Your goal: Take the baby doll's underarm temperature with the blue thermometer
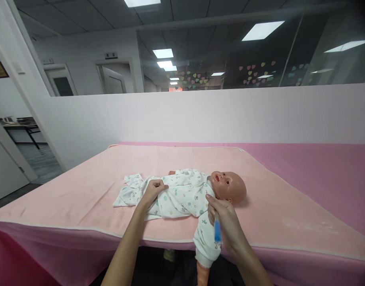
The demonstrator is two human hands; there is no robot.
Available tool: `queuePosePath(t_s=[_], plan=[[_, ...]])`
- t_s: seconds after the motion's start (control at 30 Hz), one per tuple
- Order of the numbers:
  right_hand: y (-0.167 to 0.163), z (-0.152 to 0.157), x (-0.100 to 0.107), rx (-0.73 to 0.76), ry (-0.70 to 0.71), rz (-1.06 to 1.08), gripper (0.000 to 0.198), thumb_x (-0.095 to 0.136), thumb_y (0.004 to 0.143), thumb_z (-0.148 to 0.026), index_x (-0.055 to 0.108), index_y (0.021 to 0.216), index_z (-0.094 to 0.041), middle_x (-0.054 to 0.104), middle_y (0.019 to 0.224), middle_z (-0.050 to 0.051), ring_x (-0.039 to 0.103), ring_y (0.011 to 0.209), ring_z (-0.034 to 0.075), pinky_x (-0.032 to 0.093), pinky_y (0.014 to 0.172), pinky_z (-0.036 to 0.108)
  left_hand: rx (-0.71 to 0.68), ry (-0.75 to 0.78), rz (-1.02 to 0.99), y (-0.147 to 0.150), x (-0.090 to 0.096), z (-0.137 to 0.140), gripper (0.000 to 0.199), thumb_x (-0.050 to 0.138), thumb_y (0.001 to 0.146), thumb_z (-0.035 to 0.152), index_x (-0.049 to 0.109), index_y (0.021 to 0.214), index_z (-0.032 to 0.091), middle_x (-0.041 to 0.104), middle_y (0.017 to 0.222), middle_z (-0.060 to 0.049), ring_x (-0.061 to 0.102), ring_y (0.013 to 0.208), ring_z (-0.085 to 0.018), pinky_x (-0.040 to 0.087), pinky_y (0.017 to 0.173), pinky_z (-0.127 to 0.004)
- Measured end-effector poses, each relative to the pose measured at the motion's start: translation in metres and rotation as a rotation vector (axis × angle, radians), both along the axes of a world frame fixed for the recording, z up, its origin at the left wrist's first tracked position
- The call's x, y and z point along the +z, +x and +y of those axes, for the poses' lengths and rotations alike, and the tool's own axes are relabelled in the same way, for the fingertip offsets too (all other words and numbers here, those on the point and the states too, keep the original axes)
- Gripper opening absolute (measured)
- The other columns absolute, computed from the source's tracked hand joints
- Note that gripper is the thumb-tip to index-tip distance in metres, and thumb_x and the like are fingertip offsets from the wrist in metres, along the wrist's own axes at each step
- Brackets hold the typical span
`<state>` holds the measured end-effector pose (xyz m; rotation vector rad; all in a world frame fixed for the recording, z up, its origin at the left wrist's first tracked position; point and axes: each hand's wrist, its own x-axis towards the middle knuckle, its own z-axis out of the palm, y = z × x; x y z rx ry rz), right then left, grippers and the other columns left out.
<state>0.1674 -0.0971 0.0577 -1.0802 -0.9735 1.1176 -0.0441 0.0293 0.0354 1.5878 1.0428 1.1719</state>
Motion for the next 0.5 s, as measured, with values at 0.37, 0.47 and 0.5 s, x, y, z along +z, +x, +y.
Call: queuePosePath(t_s=[0.37,0.47,0.5], plan=[[-0.005,-0.009,-0.004,-0.137,0.126,-0.263,0.053,0.051,0.073,-0.056,0.021,0.048,-0.021,0.017,0.048,-0.006,0.019,0.045,0.007,0.017,0.042,0.024,0.127,0.007,-0.065,0.001,-0.010,-0.007,0.035,0.064,0.058,0.027,0.035,0.043,0.015,0.025,0.045,0.007,0.023,0.045,-0.004,0.015,0.044,-0.021],[0.004,-0.012,0.000,-0.194,0.125,-0.239,0.052,0.052,0.073,-0.055,0.021,0.048,-0.021,0.017,0.048,-0.006,0.018,0.045,0.006,0.015,0.042,0.024,0.123,0.001,-0.087,0.001,-0.012,-0.006,0.034,0.065,0.057,0.027,0.036,0.043,0.015,0.025,0.044,0.007,0.024,0.044,-0.004,0.015,0.044,-0.020],[0.007,-0.012,0.002,-0.211,0.136,-0.243,0.052,0.052,0.073,-0.055,0.021,0.048,-0.021,0.017,0.047,-0.006,0.018,0.045,0.006,0.016,0.042,0.024,0.130,-0.005,-0.096,0.001,-0.013,-0.005,0.034,0.065,0.057,0.028,0.037,0.043,0.015,0.025,0.044,0.007,0.024,0.044,-0.004,0.016,0.044,-0.020]])
